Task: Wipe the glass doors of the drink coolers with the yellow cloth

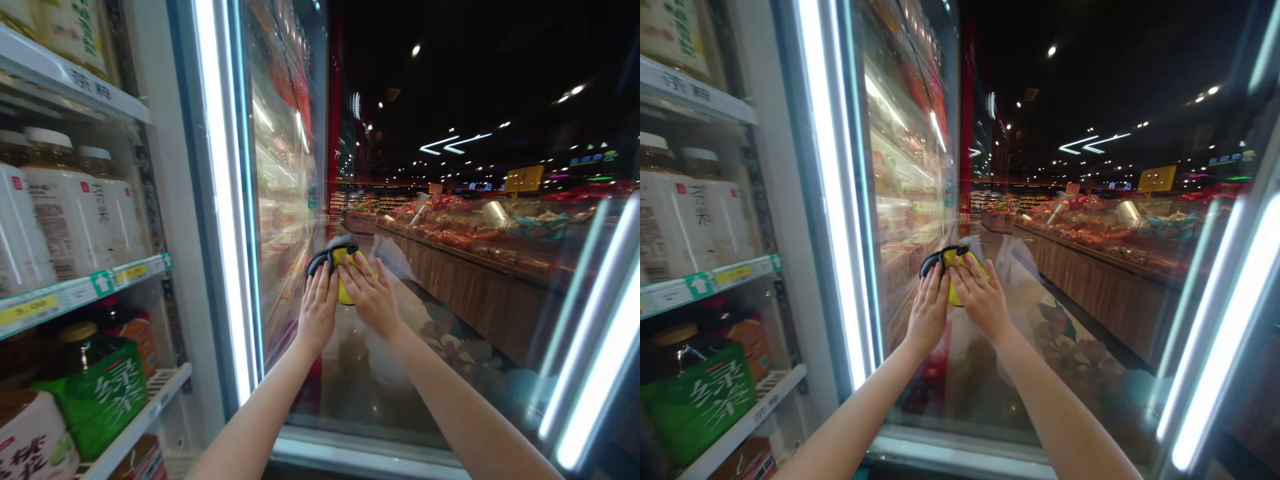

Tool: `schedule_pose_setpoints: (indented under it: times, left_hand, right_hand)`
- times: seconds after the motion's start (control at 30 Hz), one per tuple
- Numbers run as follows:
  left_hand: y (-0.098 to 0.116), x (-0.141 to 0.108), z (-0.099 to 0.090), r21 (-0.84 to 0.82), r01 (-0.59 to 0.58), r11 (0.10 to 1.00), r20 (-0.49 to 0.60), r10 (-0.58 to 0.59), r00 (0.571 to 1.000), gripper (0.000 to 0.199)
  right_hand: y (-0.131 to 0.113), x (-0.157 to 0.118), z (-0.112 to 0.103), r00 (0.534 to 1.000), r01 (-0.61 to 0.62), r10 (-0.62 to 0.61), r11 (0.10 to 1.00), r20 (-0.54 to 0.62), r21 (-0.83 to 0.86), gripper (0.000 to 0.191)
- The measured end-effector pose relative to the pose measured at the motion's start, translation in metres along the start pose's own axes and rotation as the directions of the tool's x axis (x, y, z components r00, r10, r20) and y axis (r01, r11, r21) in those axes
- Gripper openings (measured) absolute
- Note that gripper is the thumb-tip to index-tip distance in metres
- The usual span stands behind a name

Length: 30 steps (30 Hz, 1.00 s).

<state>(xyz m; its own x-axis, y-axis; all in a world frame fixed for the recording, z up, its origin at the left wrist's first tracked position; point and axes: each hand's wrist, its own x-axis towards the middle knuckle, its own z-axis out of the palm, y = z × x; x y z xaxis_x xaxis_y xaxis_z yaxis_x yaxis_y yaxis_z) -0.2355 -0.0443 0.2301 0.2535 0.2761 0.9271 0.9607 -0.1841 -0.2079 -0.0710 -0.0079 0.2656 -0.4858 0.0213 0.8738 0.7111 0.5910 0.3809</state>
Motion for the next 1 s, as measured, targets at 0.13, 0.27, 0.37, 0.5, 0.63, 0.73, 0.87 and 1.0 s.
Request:
schedule_pose_setpoints:
  times: [0.13,0.27,0.37,0.5,0.63,0.73,0.87,1.0]
  left_hand:
    - [0.026,-0.016,0.004,-0.024,-0.167,0.986,0.061,0.169,0.984,0.074]
    - [0.027,-0.053,0.007,-0.030,-0.186,0.982,0.103,0.188,0.977,0.073]
    - [0.021,-0.055,0.010,-0.035,-0.108,0.994,0.072,0.110,0.991,0.077]
    - [0.028,-0.013,0.015,-0.067,-0.010,0.998,0.019,0.012,1.000,0.083]
    - [0.061,0.028,0.020,-0.124,-0.043,0.991,0.026,0.047,0.999,0.082]
    - [0.086,0.026,0.024,-0.159,-0.145,0.977,0.060,0.157,0.986,0.078]
    - [0.098,-0.013,0.029,-0.163,-0.232,0.959,0.092,0.249,0.964,0.074]
    - [0.097,-0.031,0.034,-0.153,-0.157,0.976,0.110,0.174,0.979,0.080]
  right_hand:
    - [0.001,-0.062,-0.008,0.992,-0.120,0.122,0.992,0.044,-0.033,0.055]
    - [-0.021,-0.094,0.002,0.991,-0.116,0.120,0.992,0.065,-0.055,0.053]
    - [-0.023,-0.077,0.008,0.994,-0.079,0.082,0.996,0.066,-0.048,0.050]
    - [0.005,-0.040,0.000,0.993,-0.111,0.112,0.993,0.024,-0.038,0.052]
    - [0.039,-0.047,-0.019,0.974,-0.228,0.228,0.971,-0.012,-0.072,0.060]
    - [0.045,-0.086,-0.027,0.940,-0.339,0.341,0.935,-0.002,-0.099,0.067]
    - [0.028,-0.136,-0.022,0.928,-0.365,0.371,0.924,0.029,-0.116,0.066]
    - [0.029,-0.134,-0.019,0.956,-0.284,0.290,0.954,0.051,-0.098,0.060]
